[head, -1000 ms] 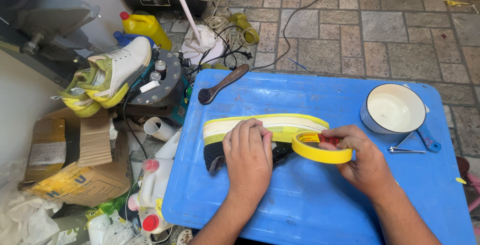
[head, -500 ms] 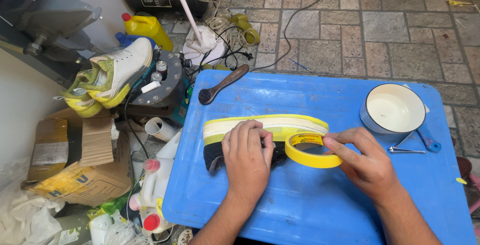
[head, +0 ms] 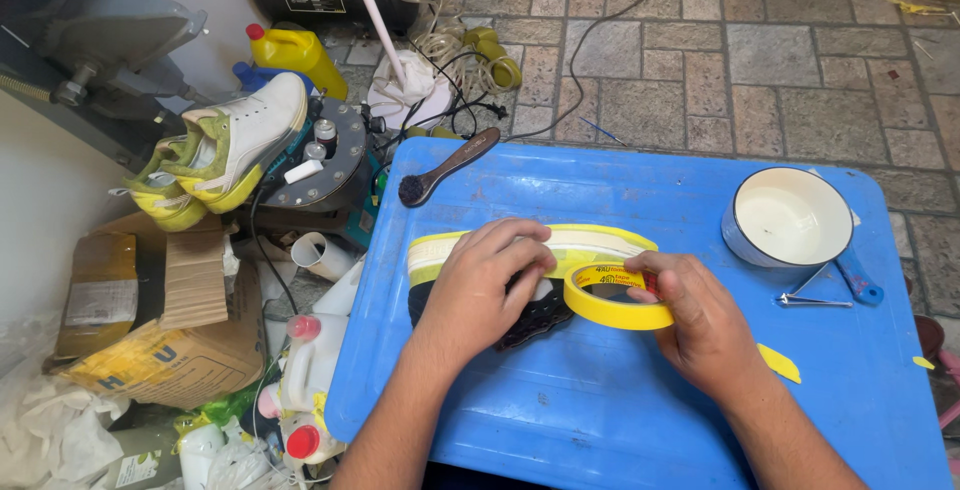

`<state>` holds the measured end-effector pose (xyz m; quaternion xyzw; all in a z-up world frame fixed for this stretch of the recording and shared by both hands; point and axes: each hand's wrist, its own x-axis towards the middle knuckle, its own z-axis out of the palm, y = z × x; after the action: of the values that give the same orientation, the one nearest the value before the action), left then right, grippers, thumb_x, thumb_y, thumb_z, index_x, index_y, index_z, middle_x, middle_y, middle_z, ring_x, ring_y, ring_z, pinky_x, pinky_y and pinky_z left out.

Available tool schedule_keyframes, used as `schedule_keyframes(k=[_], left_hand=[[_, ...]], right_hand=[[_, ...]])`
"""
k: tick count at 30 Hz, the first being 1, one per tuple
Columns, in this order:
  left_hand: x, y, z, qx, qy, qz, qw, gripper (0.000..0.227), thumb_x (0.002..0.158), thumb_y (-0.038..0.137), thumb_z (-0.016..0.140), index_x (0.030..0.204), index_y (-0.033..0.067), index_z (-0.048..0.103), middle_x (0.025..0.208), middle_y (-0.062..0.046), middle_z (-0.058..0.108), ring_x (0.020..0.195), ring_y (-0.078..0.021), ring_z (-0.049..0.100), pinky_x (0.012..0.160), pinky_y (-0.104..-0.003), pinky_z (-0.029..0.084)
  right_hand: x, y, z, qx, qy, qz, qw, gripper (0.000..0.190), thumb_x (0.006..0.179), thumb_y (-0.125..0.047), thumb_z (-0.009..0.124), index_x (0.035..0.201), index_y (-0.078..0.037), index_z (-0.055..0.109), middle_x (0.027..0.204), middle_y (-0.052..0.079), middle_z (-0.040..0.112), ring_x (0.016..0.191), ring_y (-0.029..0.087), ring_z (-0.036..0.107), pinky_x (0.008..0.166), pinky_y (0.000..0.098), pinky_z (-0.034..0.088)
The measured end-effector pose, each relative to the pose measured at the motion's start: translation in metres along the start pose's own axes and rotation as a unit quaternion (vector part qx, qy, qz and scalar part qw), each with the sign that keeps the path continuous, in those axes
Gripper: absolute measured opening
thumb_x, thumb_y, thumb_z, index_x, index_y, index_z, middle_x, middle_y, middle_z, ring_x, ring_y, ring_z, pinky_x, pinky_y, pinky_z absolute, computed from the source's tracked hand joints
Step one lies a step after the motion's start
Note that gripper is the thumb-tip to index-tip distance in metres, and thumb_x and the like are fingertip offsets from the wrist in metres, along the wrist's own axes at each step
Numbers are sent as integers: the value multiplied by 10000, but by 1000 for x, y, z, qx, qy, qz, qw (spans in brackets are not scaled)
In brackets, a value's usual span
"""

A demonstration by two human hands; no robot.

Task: The person wraps yellow masking tape around a yellow sneaker, covering the upper and sides. They then switch to a black sneaker and begin applying tape to its sole and sides.

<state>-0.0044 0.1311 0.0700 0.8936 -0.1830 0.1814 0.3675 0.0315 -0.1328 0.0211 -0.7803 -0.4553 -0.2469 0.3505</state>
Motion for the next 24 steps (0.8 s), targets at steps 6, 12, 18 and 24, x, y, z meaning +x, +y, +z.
schedule_keyframes(k=[6, 12, 18, 24], left_hand=[[9, -7, 4, -55, -48, -51, 996, 94, 859, 106, 740, 953, 112, 749, 1171, -32, 713, 1041, -270, 688, 892, -382, 541], [5, -16, 10, -71, -39, -46, 996, 142, 857, 95, 772, 997, 117, 773, 1203, -23, 712, 1025, -246, 718, 860, -337, 566], [2, -17, 9, -67, -27, -26, 997, 169, 849, 68, 755, 1010, 114, 777, 1213, -36, 709, 1042, -251, 710, 878, -340, 563], [0, -9, 9, -43, -4, -17, 999, 137, 802, 83, 777, 938, 103, 771, 1204, -53, 718, 1106, -273, 708, 945, -362, 560]], right_hand=[[-18, 10, 10, 155, 37, 109, 981, 871, 920, 97, 653, 1614, -219, 232, 1275, 141, 696, 1109, 295, 689, 984, 399, 549], [-20, 27, -4, 198, 26, 157, 967, 490, 808, 118, 648, 1273, -39, 645, 1178, 121, 741, 1091, 259, 714, 1002, 371, 560], [-9, 26, -50, 100, -51, 138, 984, 550, 669, 110, 649, 1190, -55, 712, 1046, 84, 729, 974, 232, 712, 879, 333, 557], [-2, 15, -62, 52, -82, 112, 989, 552, 639, 69, 731, 1172, -73, 728, 943, 56, 683, 945, 238, 702, 862, 340, 561]])
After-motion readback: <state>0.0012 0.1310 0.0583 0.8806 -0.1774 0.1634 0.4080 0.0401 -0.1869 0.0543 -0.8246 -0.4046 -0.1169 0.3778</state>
